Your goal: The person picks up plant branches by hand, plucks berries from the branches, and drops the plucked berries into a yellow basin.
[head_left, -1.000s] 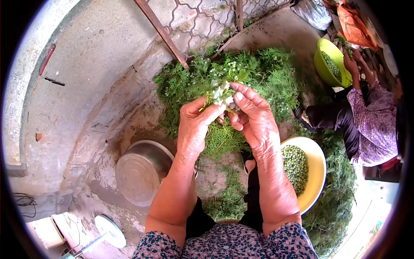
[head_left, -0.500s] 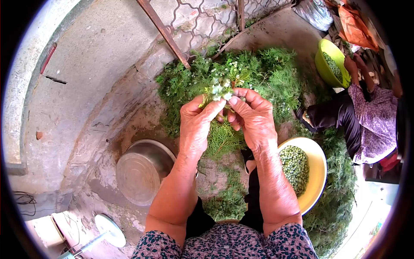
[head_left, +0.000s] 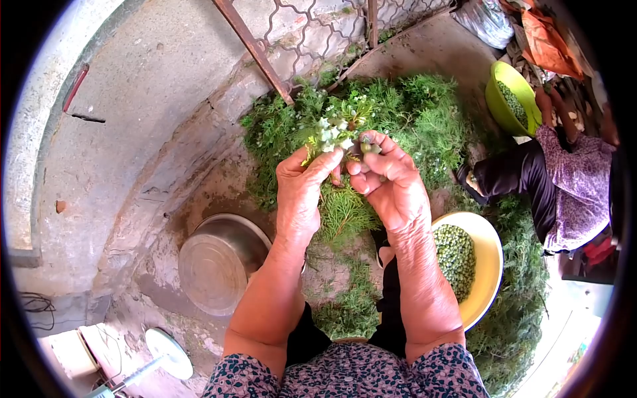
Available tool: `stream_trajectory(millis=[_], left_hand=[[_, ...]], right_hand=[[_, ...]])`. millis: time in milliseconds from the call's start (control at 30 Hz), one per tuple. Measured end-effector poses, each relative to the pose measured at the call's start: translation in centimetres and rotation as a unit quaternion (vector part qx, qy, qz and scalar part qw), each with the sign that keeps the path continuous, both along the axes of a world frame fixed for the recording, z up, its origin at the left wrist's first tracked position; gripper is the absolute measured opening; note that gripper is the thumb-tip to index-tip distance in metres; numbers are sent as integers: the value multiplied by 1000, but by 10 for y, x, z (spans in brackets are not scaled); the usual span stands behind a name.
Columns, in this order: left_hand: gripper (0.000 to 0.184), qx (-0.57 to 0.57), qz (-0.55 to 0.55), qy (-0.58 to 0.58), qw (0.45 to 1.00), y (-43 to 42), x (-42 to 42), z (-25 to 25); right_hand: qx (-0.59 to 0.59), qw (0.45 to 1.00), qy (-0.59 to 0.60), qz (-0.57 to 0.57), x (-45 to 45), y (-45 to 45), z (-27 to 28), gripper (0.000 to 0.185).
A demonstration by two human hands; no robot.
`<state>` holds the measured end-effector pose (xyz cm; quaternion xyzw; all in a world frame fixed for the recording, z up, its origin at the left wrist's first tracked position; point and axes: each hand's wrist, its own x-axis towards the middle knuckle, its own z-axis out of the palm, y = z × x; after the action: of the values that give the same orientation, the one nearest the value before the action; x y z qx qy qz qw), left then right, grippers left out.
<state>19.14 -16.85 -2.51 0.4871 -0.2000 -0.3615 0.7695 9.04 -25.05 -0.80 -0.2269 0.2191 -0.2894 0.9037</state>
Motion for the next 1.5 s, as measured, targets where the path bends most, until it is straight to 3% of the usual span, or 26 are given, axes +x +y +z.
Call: stream_trajectory(millis=[200,333,500,800,1000,1067,1133,1233,1300,1500], left_hand=[[11,20,-6,-29,999,3,-2,0],[11,21,-17,-47,998,3,-4,2],[11,21,-42,-7,999,4,0,3],[12,0,-37,60,998,3,-3,1],[15,5,-15,80,997,2,-4,3],[16,5,0,99,995,2,-2,1],[16,-11,-5,132,991,6,4,-3],[15,-37,12,137,990,2,4,0],[17,-80,35,197,977,1,7,-1],[21,-57,82,166,981,9,14,0]], right_hand=[[-79,997,23,10,3,5,-6,20],[-157,981,109,-25,5,8,-5,13],[-66,996,58,12,3,4,-10,13],[-9,1000,-16,-14,4,9,-18,11],[14,998,9,-53,8,16,-12,10],[19,995,-96,-31,4,6,-25,9],[21,991,-78,-102,2,-1,-20,11],[86,979,-154,-100,-1,-9,-15,16],[77,981,-150,-97,-4,-10,-10,16],[28,981,-190,-38,-10,-17,-15,13]])
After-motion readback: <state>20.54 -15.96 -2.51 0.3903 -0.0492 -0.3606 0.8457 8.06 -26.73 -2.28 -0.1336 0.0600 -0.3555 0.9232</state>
